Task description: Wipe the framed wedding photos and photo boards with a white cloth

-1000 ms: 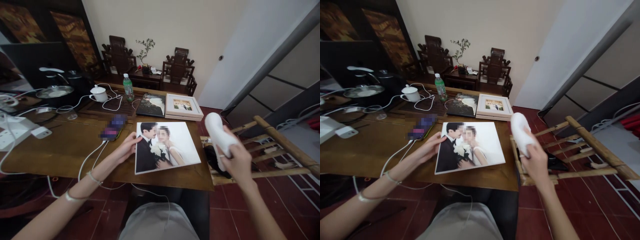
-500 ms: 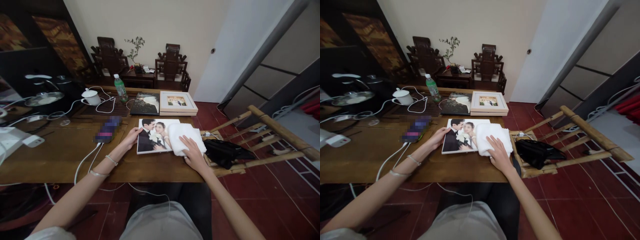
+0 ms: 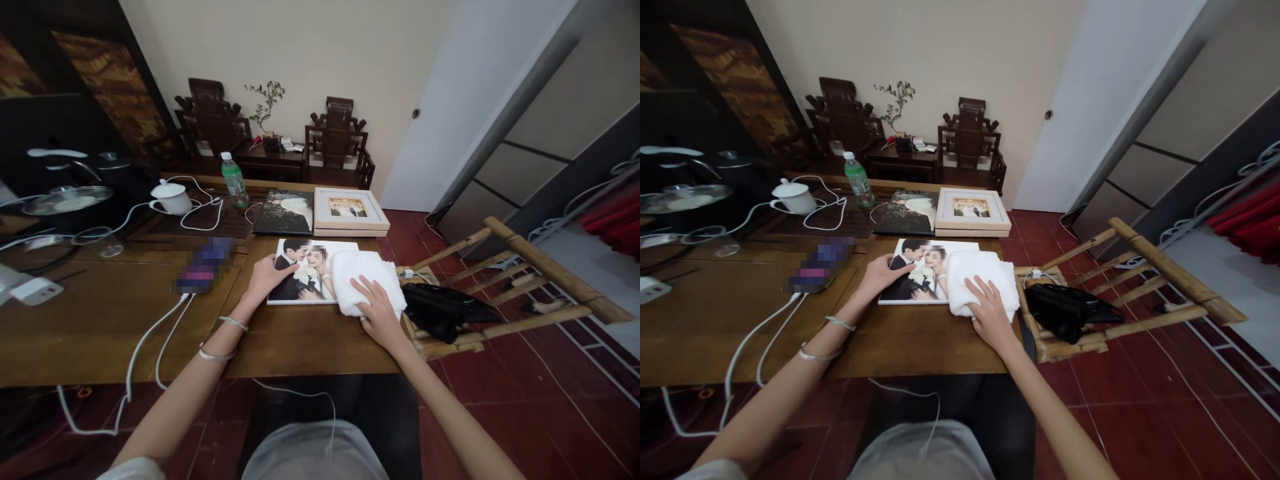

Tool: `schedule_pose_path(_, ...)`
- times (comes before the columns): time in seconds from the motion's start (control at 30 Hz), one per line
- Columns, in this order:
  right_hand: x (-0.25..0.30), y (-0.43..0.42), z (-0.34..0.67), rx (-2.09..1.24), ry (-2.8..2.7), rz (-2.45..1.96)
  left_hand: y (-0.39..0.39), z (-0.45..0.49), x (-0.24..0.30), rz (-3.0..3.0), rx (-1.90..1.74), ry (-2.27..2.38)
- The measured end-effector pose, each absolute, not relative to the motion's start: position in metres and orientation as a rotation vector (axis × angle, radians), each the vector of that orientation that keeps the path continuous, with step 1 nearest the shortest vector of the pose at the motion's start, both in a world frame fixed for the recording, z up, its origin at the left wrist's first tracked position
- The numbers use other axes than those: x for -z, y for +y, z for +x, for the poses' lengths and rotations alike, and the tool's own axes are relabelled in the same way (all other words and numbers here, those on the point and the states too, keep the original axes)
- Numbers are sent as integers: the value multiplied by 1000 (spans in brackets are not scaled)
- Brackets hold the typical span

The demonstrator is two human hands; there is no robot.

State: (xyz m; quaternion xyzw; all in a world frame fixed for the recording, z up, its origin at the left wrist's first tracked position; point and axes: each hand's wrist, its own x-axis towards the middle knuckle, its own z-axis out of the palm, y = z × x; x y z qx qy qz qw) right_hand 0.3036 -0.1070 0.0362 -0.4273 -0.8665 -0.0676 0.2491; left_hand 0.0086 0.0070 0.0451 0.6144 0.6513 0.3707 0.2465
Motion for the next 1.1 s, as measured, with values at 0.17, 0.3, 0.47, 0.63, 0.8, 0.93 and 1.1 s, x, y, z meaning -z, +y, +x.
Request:
schedule_pose_path(0.17, -35, -106, 304, 181, -2357, -1156, -4, 13, -45, 1776, -1124, 1780)
schedule_pose_path(0.3, -33, -105, 305, 211, -2367, -1142, -7, 18, -40, 1970, -1121, 1804)
schedule_pose_path(0.47, -34, -105, 304, 229, -2377, -1155, -6, 21, -28, 2278, -1095, 1620)
schedule_pose_path(0.63, -34, -104, 304, 247, -2395, -1158, -4, 21, -23, 2377, -961, 1506)
schedule_pose_path(0.8, -34, -104, 304, 263, -2383, -1146, -1, 21, -25, 2351, -778, 1529)
schedule_pose_path(0.93, -36, -105, 304, 269, -2402, -1132, 2, 20, -24, 2342, -796, 1508)
schedule_pose_path(1.1, -39, -106, 305, 265, -2419, -1115, 5, 18, -21, 2332, -836, 1482)
